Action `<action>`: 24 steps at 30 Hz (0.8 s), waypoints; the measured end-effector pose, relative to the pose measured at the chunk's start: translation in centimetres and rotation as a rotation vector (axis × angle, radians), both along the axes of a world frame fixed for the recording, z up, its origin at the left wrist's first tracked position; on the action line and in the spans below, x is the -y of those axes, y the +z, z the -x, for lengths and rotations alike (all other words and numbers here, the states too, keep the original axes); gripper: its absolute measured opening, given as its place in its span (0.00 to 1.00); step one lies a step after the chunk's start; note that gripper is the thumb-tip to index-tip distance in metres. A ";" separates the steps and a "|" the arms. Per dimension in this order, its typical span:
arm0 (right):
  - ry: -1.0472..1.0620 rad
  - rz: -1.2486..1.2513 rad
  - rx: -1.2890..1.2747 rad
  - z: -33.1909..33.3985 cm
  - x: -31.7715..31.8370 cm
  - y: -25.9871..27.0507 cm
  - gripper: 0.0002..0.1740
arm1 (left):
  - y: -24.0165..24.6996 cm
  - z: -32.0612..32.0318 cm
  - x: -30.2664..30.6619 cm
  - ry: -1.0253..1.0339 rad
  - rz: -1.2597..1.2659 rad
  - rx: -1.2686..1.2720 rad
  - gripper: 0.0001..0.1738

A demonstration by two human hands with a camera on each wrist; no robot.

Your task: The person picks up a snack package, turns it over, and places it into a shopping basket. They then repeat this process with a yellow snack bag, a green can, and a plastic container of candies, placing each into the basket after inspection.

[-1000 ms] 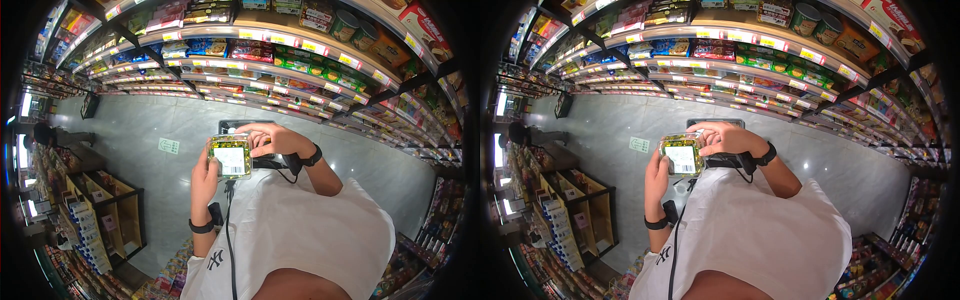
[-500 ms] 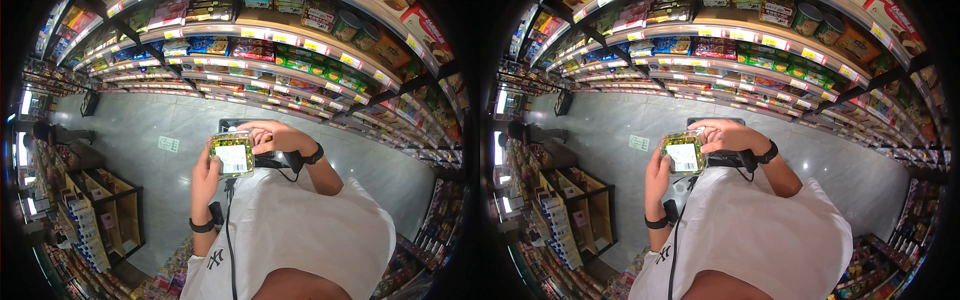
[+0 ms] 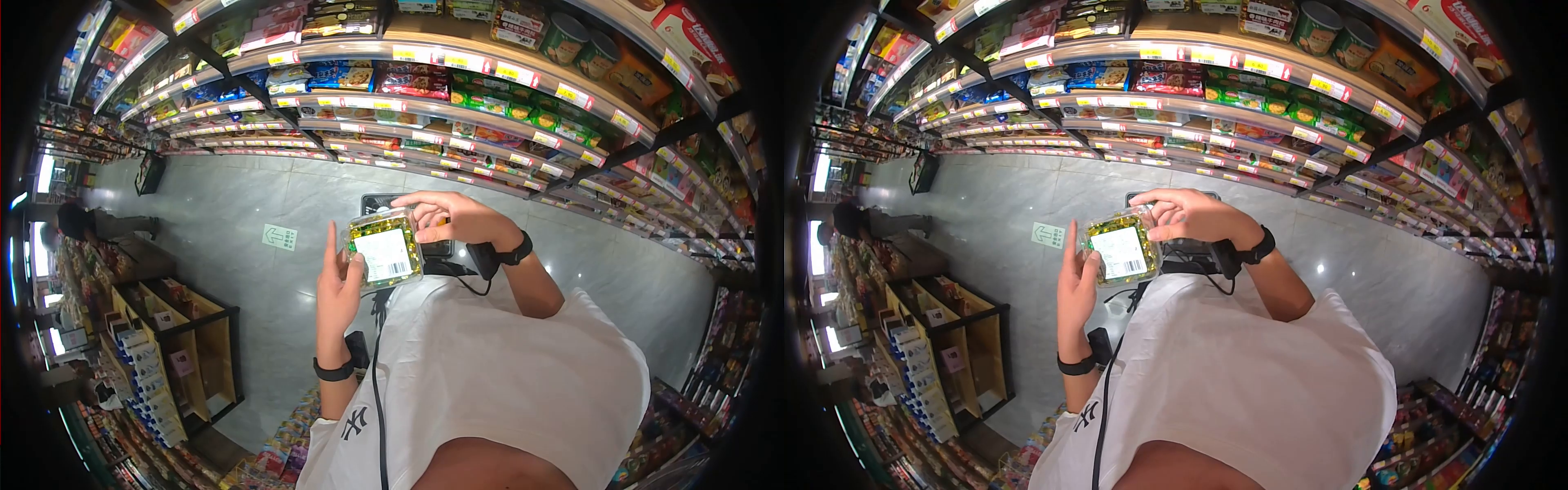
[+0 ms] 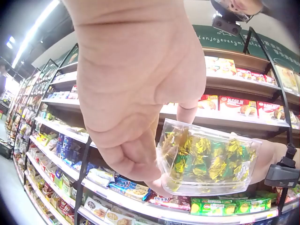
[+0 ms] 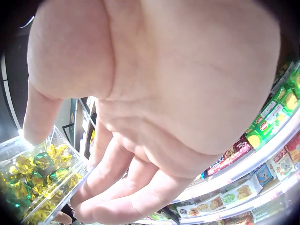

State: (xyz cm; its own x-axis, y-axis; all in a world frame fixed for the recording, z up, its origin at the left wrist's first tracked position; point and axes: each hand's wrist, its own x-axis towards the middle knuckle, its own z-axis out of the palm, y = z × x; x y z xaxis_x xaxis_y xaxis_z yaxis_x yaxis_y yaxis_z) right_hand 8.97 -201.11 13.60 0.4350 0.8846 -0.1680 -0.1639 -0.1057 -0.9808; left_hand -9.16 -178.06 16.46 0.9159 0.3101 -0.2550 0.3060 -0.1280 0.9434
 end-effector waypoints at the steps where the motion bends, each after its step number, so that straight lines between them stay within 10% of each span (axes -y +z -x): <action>1: -0.006 0.003 -0.003 0.0 0.1 0.0 0.37 | 0.3 -0.1 0.1 0.004 0.034 -0.017 0.41; 24: -0.035 0.034 0.114 0.0 0.3 -0.6 0.34 | -0.3 0.1 0.2 0.047 -0.102 -0.015 0.43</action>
